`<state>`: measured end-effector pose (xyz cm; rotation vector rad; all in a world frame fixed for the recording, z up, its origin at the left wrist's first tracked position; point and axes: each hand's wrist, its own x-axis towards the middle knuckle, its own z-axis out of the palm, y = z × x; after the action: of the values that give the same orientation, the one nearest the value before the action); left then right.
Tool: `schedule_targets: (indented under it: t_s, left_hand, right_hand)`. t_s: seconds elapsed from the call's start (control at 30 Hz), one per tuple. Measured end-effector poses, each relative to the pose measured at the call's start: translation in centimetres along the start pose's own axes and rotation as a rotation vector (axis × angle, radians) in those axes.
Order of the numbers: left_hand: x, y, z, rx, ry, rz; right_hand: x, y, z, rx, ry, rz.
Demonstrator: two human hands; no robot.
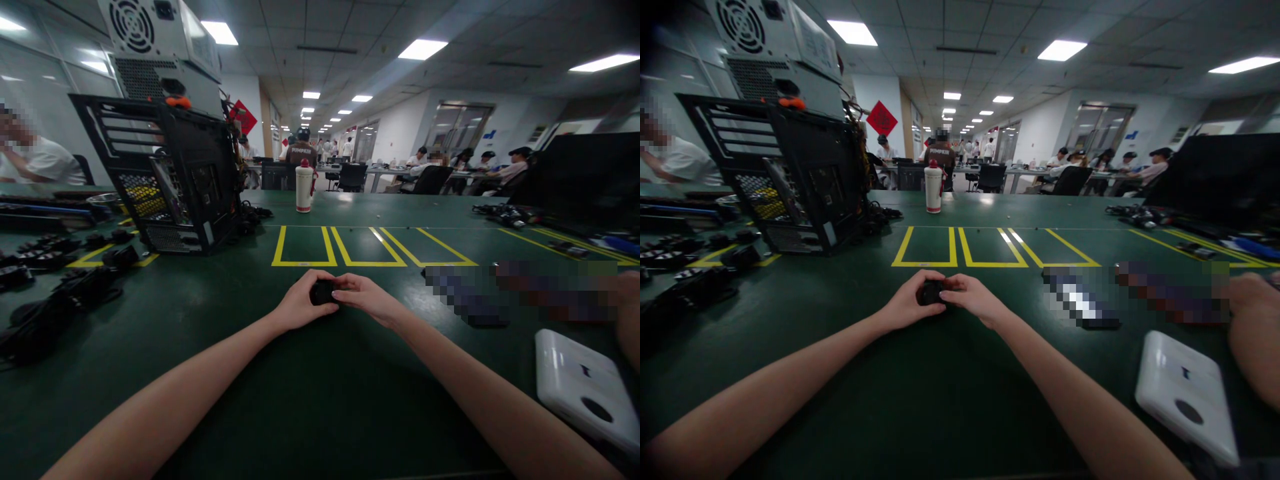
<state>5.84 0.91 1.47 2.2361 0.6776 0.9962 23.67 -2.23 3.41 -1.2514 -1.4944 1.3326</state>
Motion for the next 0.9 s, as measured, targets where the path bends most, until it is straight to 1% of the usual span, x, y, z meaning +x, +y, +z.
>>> schedule_targets:
  t_s: [0.1, 0.23, 0.4, 0.53, 0.77, 0.9]
  left_hand:
    - [0.04, -0.06, 0.01, -0.009, 0.007, -0.006]
    - [0.04, -0.04, -0.02, -0.008, 0.004, -0.013]
    - [-0.01, 0.36, -0.24, 0.002, -0.007, -0.007]
    - [0.0, 0.6, -0.36, -0.009, -0.008, -0.023]
    - [0.06, 0.37, -0.2, -0.008, 0.0, -0.047]
    - [0.09, 0.14, -0.08, -0.011, 0.012, -0.042]
  right_hand:
    - [-0.15, -0.09, -0.16, -0.044, -0.016, -0.03]
    - [-0.19, -0.04, 0.0, 0.007, -0.037, -0.008]
    - [0.11, 0.2, 0.48, 0.053, 0.047, -0.021]
    - [0.22, 0.19, 0.46, 0.031, 0.081, 0.022]
    - [-0.23, -0.21, -0.01, 0.016, -0.014, 0.024]
    - [-0.28, -0.29, 0.25, 0.035, -0.008, 0.006]
